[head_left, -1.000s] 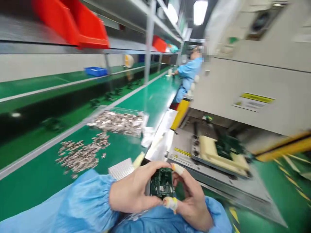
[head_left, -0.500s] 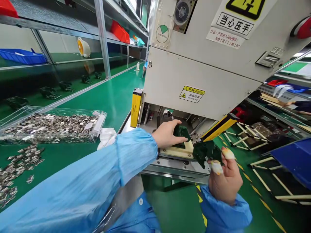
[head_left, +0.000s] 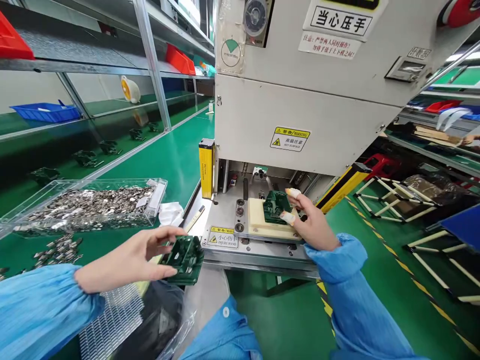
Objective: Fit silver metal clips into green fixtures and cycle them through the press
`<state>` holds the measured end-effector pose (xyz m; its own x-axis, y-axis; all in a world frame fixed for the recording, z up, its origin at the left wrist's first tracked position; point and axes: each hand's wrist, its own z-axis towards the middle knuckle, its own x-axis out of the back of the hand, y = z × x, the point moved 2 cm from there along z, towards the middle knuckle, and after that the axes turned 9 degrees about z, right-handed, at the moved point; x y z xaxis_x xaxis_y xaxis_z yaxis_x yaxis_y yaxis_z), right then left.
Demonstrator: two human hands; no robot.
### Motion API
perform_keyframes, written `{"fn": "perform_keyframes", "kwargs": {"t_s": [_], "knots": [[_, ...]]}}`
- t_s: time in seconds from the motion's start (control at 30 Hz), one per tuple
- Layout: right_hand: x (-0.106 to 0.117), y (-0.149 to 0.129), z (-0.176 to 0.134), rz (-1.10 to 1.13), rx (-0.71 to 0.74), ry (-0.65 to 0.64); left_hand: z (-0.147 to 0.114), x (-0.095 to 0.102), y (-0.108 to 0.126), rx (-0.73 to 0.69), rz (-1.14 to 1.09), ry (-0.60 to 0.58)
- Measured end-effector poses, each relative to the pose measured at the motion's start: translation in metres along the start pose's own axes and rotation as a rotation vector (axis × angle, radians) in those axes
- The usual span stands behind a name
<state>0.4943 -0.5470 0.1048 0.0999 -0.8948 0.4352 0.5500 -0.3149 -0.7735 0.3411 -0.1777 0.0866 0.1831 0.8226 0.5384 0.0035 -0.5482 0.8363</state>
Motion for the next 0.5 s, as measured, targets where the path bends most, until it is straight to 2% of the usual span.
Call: {"fn": "perform_keyframes", "kwargs": {"t_s": [0.07, 0.2, 0.23, 0.3, 0.37, 0.5], "knots": [[0.006, 0.005, -0.015, -0.052, 0.008, 0.104, -0.003, -0.009, -0.007, 0.002, 0.019, -0.059], [0.033, 0.038, -0.07, -0.141, -0.212, 0.644, 0.006, -0.026, -0.012, 0.026, 0.029, -0.182], [0.038, 0.05, -0.086, -0.154, -0.262, 0.715, 0.009, -0.03, -0.013, 0.034, 0.03, -0.224], [0.046, 0.076, -0.116, -0.076, -0.443, 0.764, 0.015, -0.037, -0.017, 0.032, 0.027, -0.286], [0.05, 0.097, -0.141, -0.007, -0.533, 0.73, 0.02, -0.04, -0.022, 0.015, 0.024, -0.312], [0.054, 0.106, -0.165, -0.026, -0.553, 0.724, 0.028, -0.037, -0.031, -0.028, 0.012, -0.288]]}}
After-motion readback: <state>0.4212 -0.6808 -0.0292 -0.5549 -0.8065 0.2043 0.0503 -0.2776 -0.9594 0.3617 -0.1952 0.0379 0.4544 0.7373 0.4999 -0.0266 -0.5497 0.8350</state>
